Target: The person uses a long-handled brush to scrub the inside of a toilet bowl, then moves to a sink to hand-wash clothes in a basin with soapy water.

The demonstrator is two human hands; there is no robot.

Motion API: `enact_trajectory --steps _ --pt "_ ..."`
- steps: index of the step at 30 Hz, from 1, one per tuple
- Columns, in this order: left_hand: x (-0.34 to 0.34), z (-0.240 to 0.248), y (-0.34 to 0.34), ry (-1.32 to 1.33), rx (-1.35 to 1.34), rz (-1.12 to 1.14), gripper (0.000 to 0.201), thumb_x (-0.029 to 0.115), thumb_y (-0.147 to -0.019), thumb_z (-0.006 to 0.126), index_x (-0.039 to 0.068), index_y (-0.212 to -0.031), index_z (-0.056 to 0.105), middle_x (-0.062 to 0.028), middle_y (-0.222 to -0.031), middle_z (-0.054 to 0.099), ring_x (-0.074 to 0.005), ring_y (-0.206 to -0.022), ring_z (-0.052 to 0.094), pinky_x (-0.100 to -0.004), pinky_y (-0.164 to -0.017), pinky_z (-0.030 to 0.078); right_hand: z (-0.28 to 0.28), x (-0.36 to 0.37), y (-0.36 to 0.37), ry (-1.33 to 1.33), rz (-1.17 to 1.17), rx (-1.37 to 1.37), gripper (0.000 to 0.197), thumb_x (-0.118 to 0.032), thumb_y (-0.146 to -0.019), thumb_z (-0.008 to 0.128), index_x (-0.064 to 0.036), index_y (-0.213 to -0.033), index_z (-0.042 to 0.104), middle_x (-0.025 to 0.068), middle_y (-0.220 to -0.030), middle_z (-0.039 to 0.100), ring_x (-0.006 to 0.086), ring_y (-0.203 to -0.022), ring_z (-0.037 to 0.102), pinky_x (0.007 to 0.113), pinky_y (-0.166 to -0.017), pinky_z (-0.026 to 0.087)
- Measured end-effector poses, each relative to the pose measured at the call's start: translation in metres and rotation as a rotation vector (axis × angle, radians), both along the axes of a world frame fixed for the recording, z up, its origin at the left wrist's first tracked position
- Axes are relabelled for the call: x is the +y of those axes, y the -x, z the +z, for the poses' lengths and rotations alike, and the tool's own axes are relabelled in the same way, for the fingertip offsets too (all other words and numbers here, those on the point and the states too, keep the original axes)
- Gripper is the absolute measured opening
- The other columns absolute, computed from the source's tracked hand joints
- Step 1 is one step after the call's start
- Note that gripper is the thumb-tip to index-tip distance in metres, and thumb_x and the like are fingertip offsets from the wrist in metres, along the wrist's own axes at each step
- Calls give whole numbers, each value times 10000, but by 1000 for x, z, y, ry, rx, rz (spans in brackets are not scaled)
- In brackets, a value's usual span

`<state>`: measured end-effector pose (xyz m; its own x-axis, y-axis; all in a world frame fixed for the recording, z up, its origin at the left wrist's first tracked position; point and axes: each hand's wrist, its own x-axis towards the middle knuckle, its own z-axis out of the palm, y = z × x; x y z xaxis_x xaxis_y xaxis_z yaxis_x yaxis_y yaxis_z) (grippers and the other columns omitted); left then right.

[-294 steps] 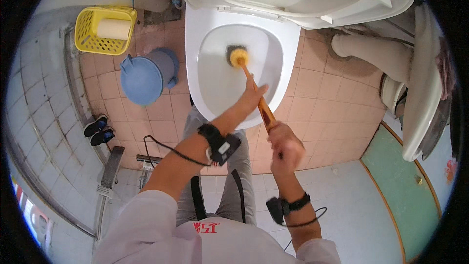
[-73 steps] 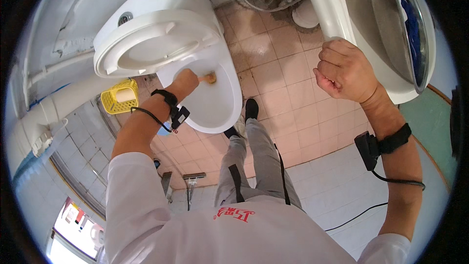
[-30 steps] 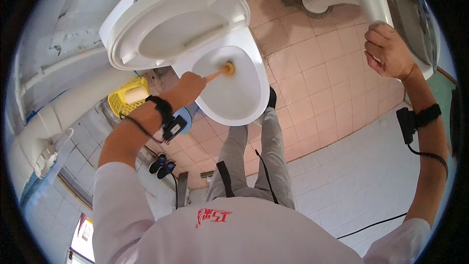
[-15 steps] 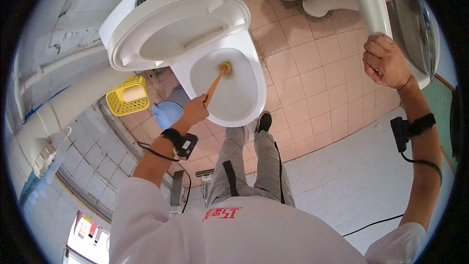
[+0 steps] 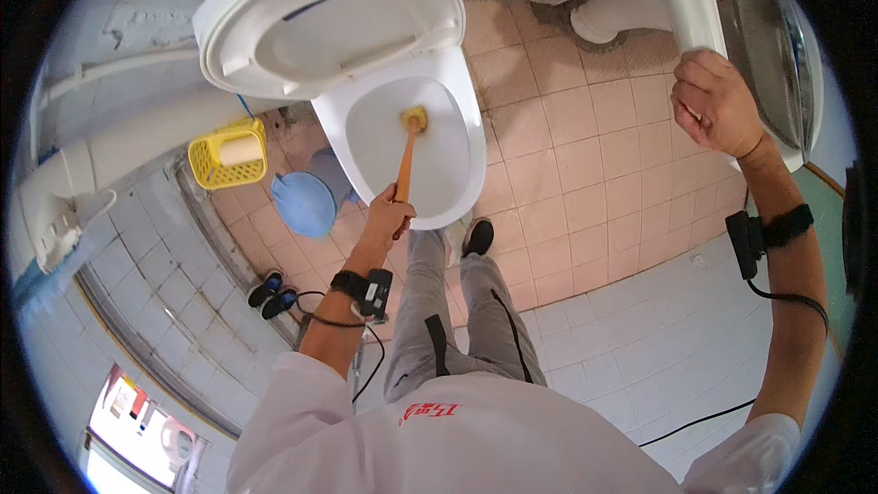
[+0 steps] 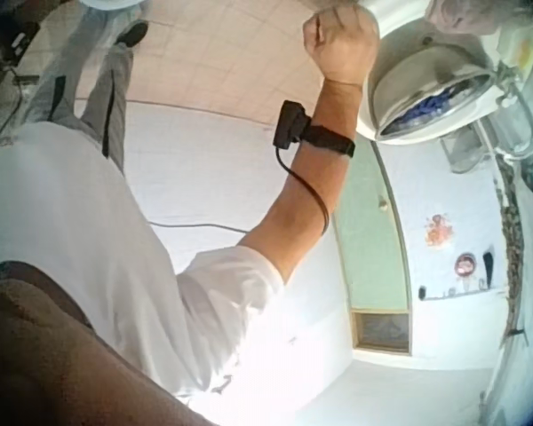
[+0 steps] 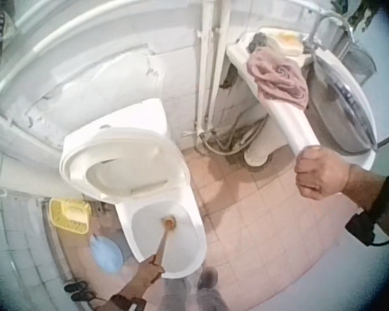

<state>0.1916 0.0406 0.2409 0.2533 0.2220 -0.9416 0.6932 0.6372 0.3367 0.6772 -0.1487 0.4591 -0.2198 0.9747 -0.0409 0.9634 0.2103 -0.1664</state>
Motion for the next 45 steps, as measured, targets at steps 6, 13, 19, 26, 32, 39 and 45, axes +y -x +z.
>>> enact_trajectory --steps 6,13,19,26,32,39,45 --pt "-15 24 6 29 -109 191 454 -49 -769 625 51 -1209 573 -2 -640 534 -95 -458 507 -218 -360 372 1 -3 1 -55 1 -1 140 -24 -664 707 -14 -743 591 113 -876 574 308 -888 591 400 -794 510" --pt "-44 -7 -8 77 -70 397 266 22 -820 653 86 -1071 591 6 -692 574 -70 -466 504 -187 -368 388 3 0 5 -71 -24 28 133 -38 -672 704 -16 -729 586 108 -879 587 314 -883 596 402 -776 515" --pt "-28 -2 -11 210 -79 624 175 149 -875 685 80 -1009 597 -14 -695 571 -78 -519 536 -184 -416 436 5 -2 7 -67 -19 8 159 5 -654 707 -13 -756 586 115 -905 594 315 -890 594 398 -792 507" --pt "-29 -44 -70 364 -221 588 188 174 -925 654 51 -878 519 -57 -743 568 -165 -629 597 -267 -561 537 18 6 16 7 -94 -159 152 -24 -665 708 -33 -764 593 112 -937 619 336 -915 607 439 -819 514" --pt "-32 -64 -14 453 -310 442 237 215 -919 676 13 -967 563 -77 -828 581 -203 -751 628 -322 -671 550 -107 13 138 108 -1121 681 186 -193 -961 562 -88 -1033 697 53 -1080 673 209 -1018 609 373 -848 499" --pt "-39 -87 5 444 -354 411 346 374 -919 680 40 -958 598 -35 -756 624 -178 -725 634 -307 -552 504 -234 80 373 1140 -1371 1764 480 -531 -952 585 -88 -1115 501 58 -855 544 201 -688 572 391 -648 523" --pt "-87 -124 -6 190 -317 283 400 224 -851 726 -20 -1058 487 -90 -800 617 -180 -611 598 -305 -560 529 -250 32 401 937 -1676 1791 396 -531 -974 557 -141 -990 491 -3 -686 471 101 -453 414 244 -362 311"
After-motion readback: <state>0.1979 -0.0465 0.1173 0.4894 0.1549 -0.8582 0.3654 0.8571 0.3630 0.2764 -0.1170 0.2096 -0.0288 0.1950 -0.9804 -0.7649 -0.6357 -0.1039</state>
